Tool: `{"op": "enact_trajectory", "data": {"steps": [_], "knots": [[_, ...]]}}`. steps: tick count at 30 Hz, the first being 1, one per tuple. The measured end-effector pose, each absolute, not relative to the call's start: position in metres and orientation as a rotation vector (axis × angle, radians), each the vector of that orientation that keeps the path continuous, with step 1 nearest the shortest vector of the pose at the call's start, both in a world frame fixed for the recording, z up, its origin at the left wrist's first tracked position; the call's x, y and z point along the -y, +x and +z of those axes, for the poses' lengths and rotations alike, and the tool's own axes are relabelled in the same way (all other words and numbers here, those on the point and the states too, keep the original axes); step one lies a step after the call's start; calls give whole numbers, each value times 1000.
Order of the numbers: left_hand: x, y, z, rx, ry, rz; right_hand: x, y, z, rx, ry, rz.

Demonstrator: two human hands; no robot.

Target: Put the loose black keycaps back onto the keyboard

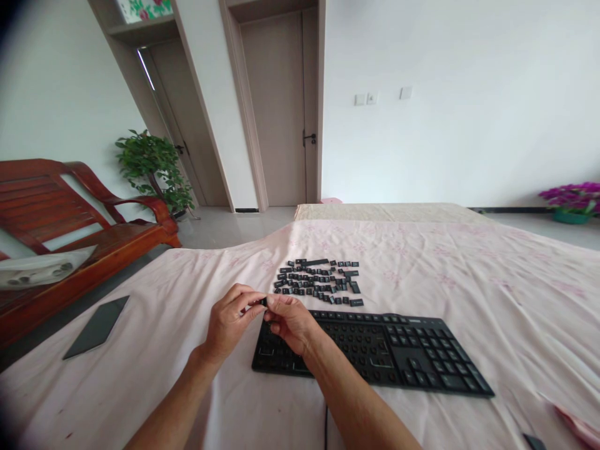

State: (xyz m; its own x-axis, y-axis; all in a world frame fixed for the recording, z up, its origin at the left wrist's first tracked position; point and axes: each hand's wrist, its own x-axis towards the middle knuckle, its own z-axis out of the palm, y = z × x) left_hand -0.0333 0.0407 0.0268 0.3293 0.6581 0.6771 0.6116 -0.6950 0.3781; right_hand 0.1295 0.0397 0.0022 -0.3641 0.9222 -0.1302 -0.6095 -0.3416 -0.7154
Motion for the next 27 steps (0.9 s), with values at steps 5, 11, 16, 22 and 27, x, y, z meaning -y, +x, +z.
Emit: {"op": "enact_trajectory", "data": {"steps": [5, 11, 16, 22, 27], "knots": [[-41, -33, 23, -1205, 2584, 1321, -38, 135, 6, 770, -783, 1819], [-37, -32, 23, -1182, 2627, 1376, -32, 137, 19, 879, -863, 1730], [-37, -38, 26, -1101, 2600, 1390, -31, 135, 30, 1121, -934, 1554], [-58, -55, 13, -1165, 2343, 1178, -35, 133, 9, 1598, -1384, 963], [-82, -66, -28, -1465, 2099, 957, -28, 125, -6, 2025, -1537, 350]]}}
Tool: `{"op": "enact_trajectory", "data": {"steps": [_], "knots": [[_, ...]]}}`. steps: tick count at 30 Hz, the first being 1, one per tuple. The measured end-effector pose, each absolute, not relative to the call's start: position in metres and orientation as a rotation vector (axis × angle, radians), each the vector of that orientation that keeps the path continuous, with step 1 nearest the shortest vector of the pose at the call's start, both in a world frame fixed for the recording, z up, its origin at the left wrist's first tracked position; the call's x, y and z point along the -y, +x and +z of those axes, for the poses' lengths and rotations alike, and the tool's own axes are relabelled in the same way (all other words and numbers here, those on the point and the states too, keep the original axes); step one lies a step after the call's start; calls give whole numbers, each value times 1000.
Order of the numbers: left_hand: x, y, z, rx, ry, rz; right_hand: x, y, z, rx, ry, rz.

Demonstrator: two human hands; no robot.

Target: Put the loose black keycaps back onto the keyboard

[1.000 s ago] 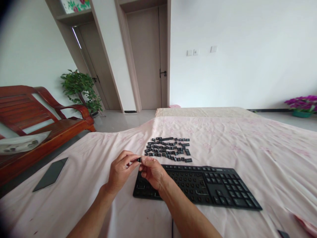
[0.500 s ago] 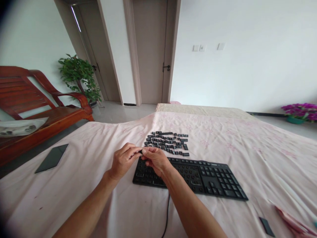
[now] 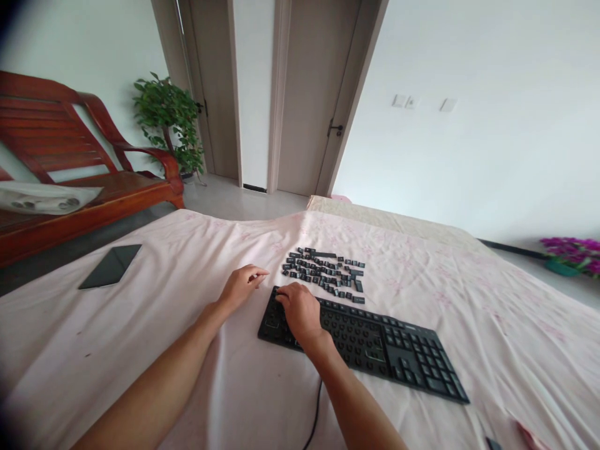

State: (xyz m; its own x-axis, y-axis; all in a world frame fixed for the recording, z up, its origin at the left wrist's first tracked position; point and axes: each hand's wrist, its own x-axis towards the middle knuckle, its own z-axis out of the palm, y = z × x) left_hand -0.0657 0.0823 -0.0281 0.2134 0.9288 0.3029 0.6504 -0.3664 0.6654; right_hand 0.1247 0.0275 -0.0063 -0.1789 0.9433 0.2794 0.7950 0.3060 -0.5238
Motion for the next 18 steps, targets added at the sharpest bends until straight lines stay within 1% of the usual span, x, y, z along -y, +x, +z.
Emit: {"op": "enact_trajectory", "data": {"steps": [5, 14, 18], "knots": [[-86, -64, -48, -1466, 2062, 872, -25, 115, -9, 2181, -1621, 65], [-85, -64, -49, -1454, 2116, 759, -28, 106, -8, 2335, -1674, -99], [-86, -65, -50, -1445, 2145, 738, -30, 101, -8, 2411, -1703, -218]]}}
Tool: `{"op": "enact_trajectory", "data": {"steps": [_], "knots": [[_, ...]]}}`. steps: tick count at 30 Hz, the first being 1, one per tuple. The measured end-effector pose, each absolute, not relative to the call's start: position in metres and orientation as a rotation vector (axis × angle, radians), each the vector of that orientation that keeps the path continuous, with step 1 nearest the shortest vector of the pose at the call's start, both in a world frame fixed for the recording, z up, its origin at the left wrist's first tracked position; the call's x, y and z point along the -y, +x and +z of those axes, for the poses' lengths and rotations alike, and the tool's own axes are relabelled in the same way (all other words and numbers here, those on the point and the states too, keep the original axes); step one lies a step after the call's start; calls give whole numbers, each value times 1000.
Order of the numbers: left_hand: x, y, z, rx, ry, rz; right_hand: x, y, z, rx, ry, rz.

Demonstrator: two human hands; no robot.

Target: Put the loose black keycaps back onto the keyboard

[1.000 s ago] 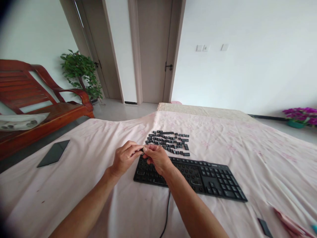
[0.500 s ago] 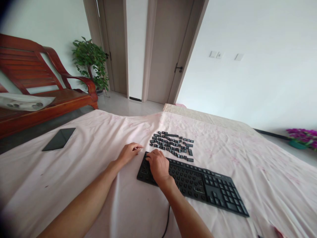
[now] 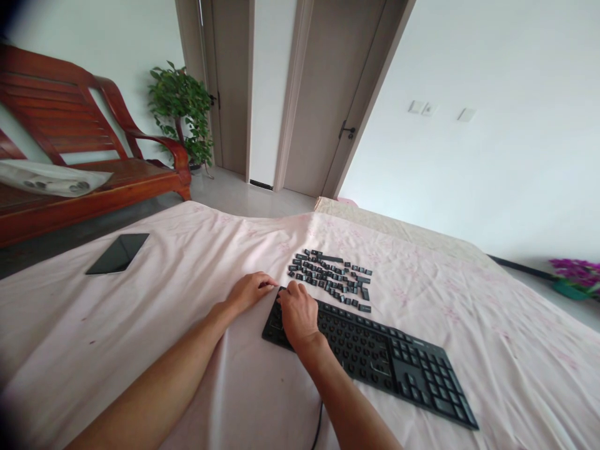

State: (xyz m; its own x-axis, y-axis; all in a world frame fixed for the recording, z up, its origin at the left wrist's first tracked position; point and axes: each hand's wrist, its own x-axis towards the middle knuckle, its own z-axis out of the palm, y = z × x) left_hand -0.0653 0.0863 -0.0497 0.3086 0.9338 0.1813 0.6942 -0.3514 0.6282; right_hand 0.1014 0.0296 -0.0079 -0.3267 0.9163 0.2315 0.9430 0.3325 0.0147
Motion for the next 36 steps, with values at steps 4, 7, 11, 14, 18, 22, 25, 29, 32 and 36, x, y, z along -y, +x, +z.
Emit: {"op": "enact_trajectory", "data": {"steps": [4, 7, 11, 14, 18, 22, 25, 29, 32, 36], "knots": [[-86, -65, -50, -1432, 2174, 720, -31, 95, -6, 2478, -1725, -329], [-86, -65, -50, -1404, 2200, 700, -31, 91, -4, 2502, -1735, -353], [-84, -64, -48, -1364, 2231, 661, -33, 92, -3, 2494, -1767, -315], [-84, -64, -46, -1354, 2244, 647, -34, 94, -6, 2493, -1765, -291], [-85, -64, -47, -1359, 2246, 637, -33, 93, -8, 2527, -1761, -326], [-84, -64, -47, -1365, 2243, 635, -31, 90, -6, 2547, -1777, -346], [-83, -64, -46, -1366, 2246, 642, -27, 89, -6, 2601, -1737, -380], [-81, -63, -44, -1376, 2250, 638, -18, 88, -5, 2608, -1714, -413], [-82, -63, -45, -1378, 2256, 635, -13, 84, -4, 2649, -1679, -431], [-81, -64, -46, -1349, 2251, 664, -8, 83, -1, 2660, -1671, -439]]}}
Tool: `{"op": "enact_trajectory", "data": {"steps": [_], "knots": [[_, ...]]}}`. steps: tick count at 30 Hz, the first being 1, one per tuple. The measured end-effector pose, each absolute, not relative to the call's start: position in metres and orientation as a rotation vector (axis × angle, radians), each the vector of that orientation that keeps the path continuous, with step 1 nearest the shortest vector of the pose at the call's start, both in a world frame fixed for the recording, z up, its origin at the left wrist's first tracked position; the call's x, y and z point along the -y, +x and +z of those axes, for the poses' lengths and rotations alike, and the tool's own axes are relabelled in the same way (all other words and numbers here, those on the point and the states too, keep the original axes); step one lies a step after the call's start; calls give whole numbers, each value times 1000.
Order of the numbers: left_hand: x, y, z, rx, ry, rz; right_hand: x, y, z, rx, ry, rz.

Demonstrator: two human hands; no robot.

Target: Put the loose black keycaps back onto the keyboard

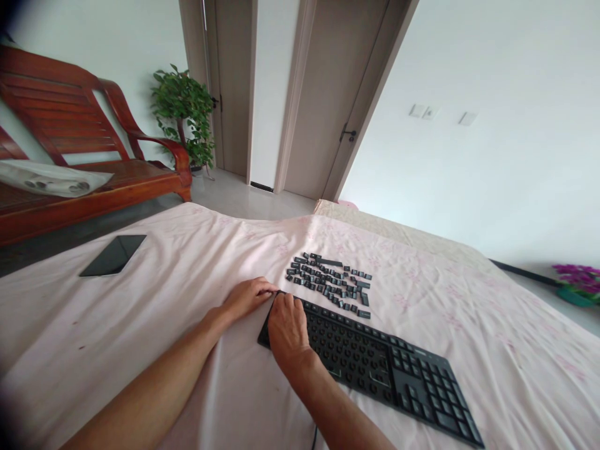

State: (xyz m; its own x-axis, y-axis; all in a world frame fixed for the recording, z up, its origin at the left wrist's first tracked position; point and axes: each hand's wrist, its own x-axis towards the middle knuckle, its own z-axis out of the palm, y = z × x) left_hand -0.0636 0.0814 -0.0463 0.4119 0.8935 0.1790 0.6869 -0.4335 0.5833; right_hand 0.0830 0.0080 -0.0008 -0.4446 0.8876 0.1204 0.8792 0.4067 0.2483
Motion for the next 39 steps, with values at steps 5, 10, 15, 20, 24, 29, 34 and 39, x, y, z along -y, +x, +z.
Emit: {"op": "enact_trajectory", "data": {"steps": [5, 10, 15, 20, 24, 29, 34, 39], "knots": [[-82, -63, -48, -1358, 2242, 683, -18, 103, 7, -2712, 1684, 288], [-85, -62, -50, -1387, 2233, 675, -59, 127, 15, -2724, 2033, 256], [-85, -63, -50, -1349, 2210, 702, -98, 124, 12, -2554, 2114, 340], [-85, -63, -49, -1349, 2225, 703, -114, 113, 4, -2478, 2068, 373], [-85, -62, -47, -1363, 2232, 672, -117, 111, -2, -2466, 2050, 366], [-84, -63, -44, -1359, 2237, 663, -117, 110, -7, -2472, 2036, 341], [-84, -63, -44, -1355, 2218, 658, -116, 108, -4, -2499, 2034, 299], [-86, -63, -50, -1382, 2219, 684, -104, 121, 13, -2583, 2126, 261]]}}
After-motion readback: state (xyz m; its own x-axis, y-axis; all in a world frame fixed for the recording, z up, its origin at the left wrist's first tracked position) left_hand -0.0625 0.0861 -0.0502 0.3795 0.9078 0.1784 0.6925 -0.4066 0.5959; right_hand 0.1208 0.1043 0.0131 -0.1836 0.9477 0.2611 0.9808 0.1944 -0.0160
